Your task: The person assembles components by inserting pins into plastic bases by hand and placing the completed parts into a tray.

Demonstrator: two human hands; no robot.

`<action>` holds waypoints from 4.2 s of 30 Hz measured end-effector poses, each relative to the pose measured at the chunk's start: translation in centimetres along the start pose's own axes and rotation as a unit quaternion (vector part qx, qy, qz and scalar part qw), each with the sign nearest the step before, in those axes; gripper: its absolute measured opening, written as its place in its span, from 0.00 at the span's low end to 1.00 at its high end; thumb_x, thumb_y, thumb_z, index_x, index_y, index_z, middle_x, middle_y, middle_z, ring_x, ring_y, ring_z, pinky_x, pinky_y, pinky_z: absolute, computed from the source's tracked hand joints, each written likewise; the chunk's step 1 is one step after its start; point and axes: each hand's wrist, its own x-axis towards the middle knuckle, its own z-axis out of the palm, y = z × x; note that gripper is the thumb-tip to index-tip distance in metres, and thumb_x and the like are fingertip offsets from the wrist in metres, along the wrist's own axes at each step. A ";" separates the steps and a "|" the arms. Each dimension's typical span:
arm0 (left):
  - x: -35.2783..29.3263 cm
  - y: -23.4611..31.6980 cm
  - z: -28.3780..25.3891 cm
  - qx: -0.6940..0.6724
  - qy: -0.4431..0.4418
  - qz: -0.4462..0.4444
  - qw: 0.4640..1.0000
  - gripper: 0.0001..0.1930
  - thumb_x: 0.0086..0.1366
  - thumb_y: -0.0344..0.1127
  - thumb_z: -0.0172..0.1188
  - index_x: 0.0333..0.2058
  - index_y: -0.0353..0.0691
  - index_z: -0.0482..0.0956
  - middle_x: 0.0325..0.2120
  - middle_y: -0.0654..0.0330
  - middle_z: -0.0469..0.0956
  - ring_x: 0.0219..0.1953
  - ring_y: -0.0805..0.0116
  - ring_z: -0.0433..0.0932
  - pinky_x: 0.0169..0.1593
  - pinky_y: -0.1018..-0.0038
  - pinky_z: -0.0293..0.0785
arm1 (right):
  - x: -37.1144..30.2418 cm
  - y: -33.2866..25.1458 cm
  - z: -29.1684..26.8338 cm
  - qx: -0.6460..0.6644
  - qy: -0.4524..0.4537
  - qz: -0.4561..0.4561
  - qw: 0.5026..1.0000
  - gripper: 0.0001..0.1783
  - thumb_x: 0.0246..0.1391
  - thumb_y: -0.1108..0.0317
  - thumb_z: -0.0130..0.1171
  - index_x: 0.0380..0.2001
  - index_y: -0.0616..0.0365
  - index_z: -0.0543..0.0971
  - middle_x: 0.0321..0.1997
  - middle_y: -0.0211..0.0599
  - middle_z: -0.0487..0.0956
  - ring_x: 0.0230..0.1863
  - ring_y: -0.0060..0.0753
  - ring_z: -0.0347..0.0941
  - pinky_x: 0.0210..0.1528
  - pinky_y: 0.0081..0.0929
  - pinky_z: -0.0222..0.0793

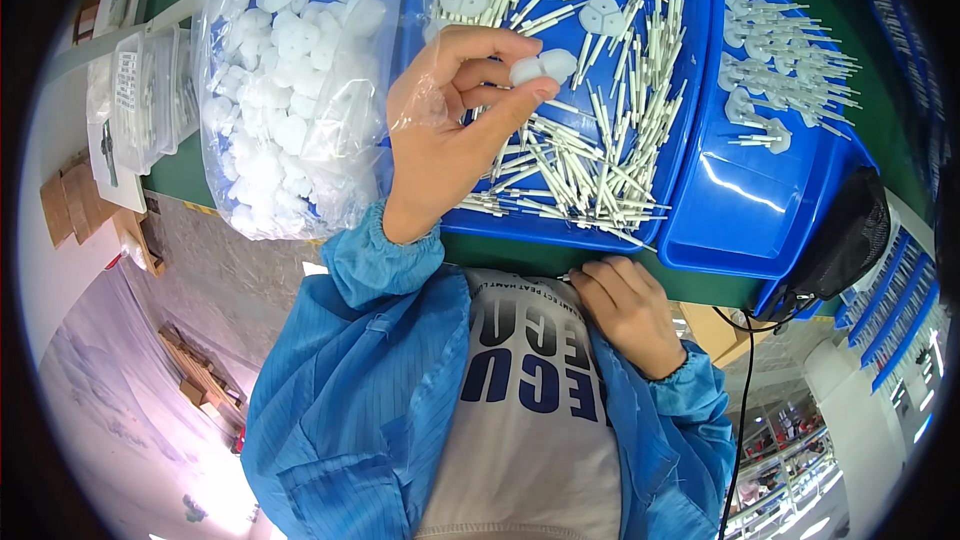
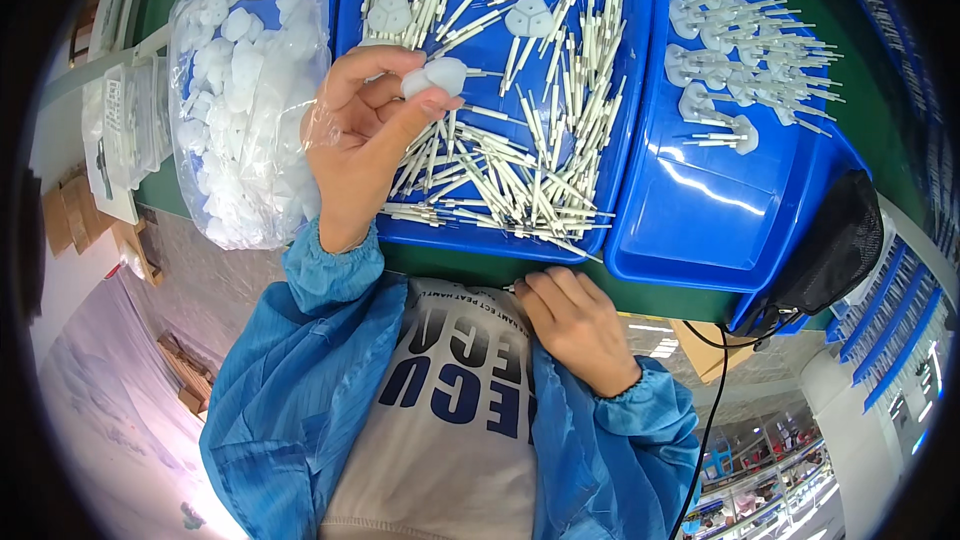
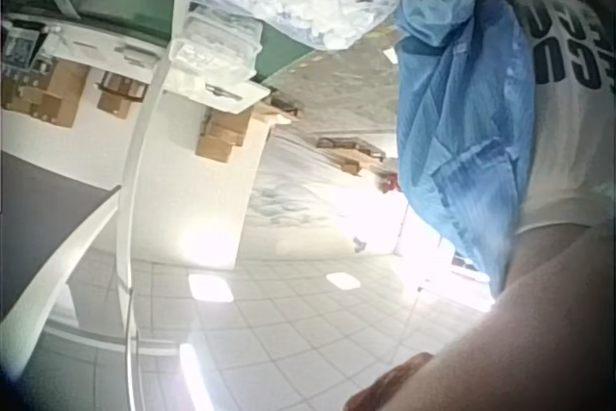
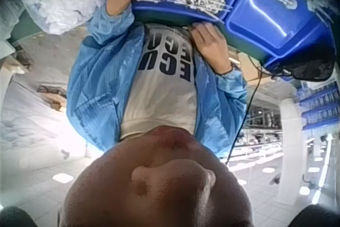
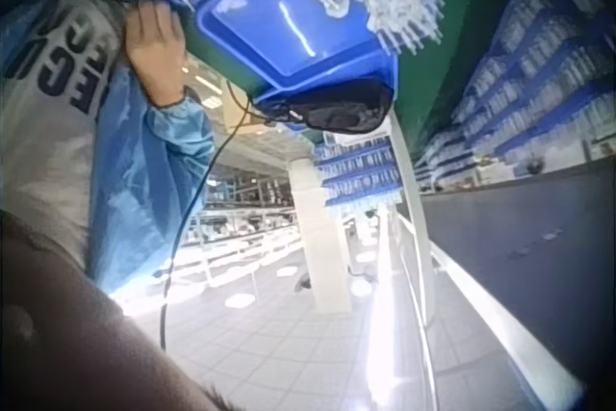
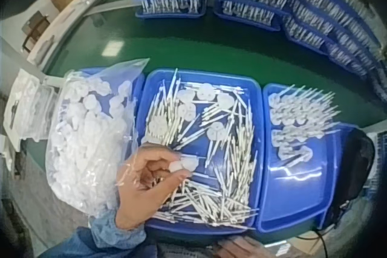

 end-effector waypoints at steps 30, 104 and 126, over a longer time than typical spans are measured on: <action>0.1 0.1 -0.5 0.007 -0.003 0.005 1.000 0.16 0.58 0.20 0.69 0.44 0.33 0.78 0.36 0.57 0.82 0.37 0.75 0.81 0.40 0.80 0.76 | 1.7 12.2 -7.4 -0.085 0.343 0.337 0.873 0.21 0.67 0.70 0.54 0.62 0.46 0.75 0.22 0.33 0.74 0.19 0.15 0.58 0.21 0.20 0.52; 0.1 -0.1 -0.6 -0.125 -0.036 0.054 0.990 0.14 0.62 0.16 0.62 0.47 0.26 0.75 0.45 0.50 0.79 0.48 0.61 0.83 0.50 0.73 0.83 | 13.3 -0.9 -4.0 0.196 0.209 0.109 0.952 0.03 0.62 0.74 0.57 0.38 0.59 0.76 0.23 0.48 0.78 0.20 0.50 0.77 0.21 0.37 0.68; 0.2 0.2 -0.8 -0.092 -0.005 0.029 0.995 0.12 0.65 0.18 0.60 0.47 0.29 0.76 0.41 0.50 0.82 0.44 0.63 0.84 0.47 0.76 0.81 | 13.5 1.5 -4.4 -0.140 0.288 0.069 0.945 0.12 0.52 0.71 0.64 0.42 0.58 0.80 0.43 0.39 0.76 0.46 0.41 0.72 0.47 0.35 0.68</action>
